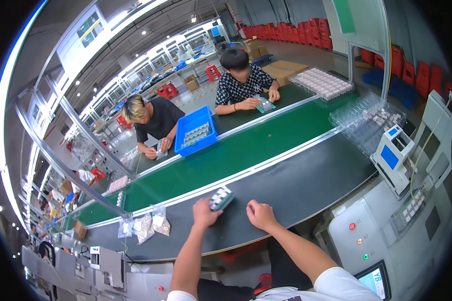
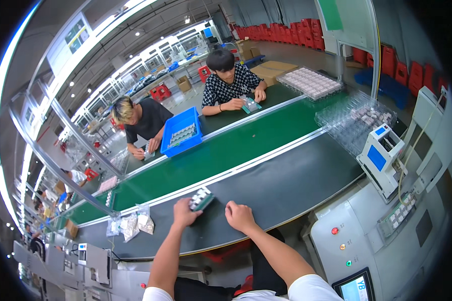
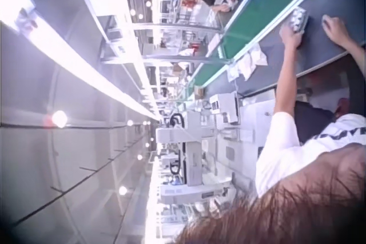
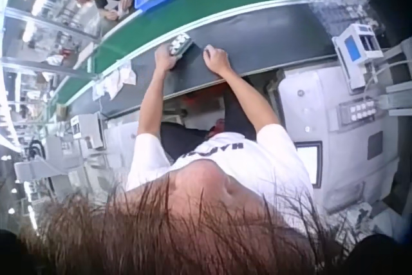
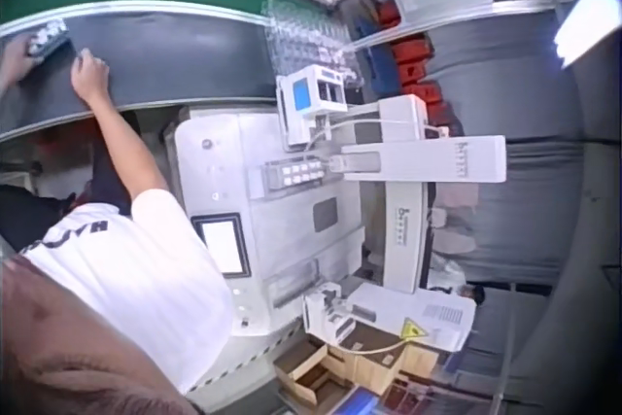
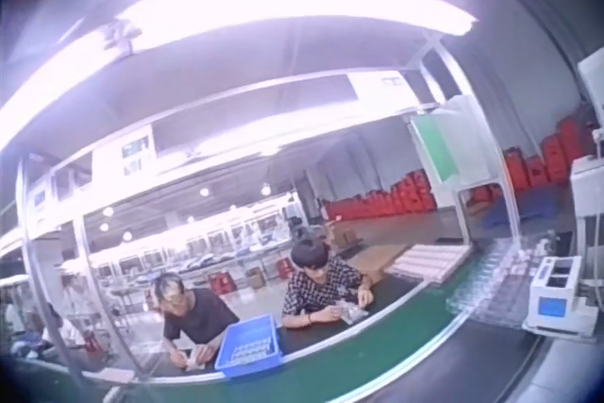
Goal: Operating an automated assembly machine and placing component trays on a conveyor belt in an electronics factory.
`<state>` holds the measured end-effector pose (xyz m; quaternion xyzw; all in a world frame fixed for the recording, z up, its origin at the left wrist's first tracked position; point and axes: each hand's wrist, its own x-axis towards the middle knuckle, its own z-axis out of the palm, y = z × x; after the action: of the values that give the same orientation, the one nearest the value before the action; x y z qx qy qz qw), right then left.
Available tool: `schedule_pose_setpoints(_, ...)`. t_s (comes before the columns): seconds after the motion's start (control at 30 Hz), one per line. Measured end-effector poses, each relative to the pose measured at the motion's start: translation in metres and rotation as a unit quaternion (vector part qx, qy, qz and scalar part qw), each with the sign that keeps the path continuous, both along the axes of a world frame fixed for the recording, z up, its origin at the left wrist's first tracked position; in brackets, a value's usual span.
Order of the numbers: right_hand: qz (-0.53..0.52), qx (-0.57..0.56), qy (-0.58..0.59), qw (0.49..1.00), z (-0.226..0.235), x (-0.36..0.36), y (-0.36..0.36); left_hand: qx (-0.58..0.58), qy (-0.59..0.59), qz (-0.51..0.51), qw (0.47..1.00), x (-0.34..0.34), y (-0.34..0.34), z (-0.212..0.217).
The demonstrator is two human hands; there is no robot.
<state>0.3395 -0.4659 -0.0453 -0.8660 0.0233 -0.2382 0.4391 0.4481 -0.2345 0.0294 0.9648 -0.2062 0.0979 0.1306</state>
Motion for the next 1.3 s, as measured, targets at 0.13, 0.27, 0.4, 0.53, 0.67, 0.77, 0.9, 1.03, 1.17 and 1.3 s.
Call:
schedule_pose_setpoints(0.13, -0.074, 0.047, -0.143, 0.986, 0.009, -0.01, 0.004, -0.016, -0.01, -0.08, 0.997, -0.052, -0.031, -0.016)
schedule_pose_setpoints(0.27, -0.079, -0.039, -0.206, 0.975, 0.025, -0.029, -0.001, -0.041, 0.009, -0.138, 0.989, -0.088, -0.05, -0.018)
schedule_pose_setpoints(0.4, 0.013, -0.125, -0.152, 0.98, 0.048, -0.041, -0.021, -0.019, 0.014, -0.161, 0.987, -0.09, -0.045, -0.018)
schedule_pose_setpoints(0.53, 0.118, -0.168, -0.018, 0.978, 0.054, -0.039, -0.051, -0.079, 0.041, -0.171, 0.981, -0.087, -0.027, -0.007)
schedule_pose_setpoints(0.67, 0.172, -0.187, 0.042, 0.966, 0.054, -0.033, -0.06, -0.131, 0.061, -0.093, 0.985, -0.087, 0.012, -0.02)
schedule_pose_setpoints(0.77, 0.214, -0.174, 0.042, 0.96, 0.05, -0.022, -0.056, -0.272, 0.122, -0.069, 0.952, -0.088, 0.041, -0.048)
schedule_pose_setpoints(0.9, 0.232, -0.091, 0.074, 0.966, 0.043, -0.017, -0.051, -0.304, 0.061, -0.085, 0.947, -0.09, 0.041, -0.06)
schedule_pose_setpoints(1.03, 0.187, -0.041, 0.071, 0.979, 0.033, -0.022, -0.046, -0.303, 0.037, -0.076, 0.949, -0.091, 0.039, -0.063)
schedule_pose_setpoints(1.17, 0.176, -0.065, 0.042, 0.981, 0.034, -0.022, -0.041, -0.309, 0.044, -0.08, 0.947, -0.089, 0.039, -0.06)
schedule_pose_setpoints(1.3, 0.192, -0.129, 0.021, 0.973, 0.042, -0.018, -0.042, -0.312, 0.032, -0.08, 0.946, -0.089, 0.039, -0.061)
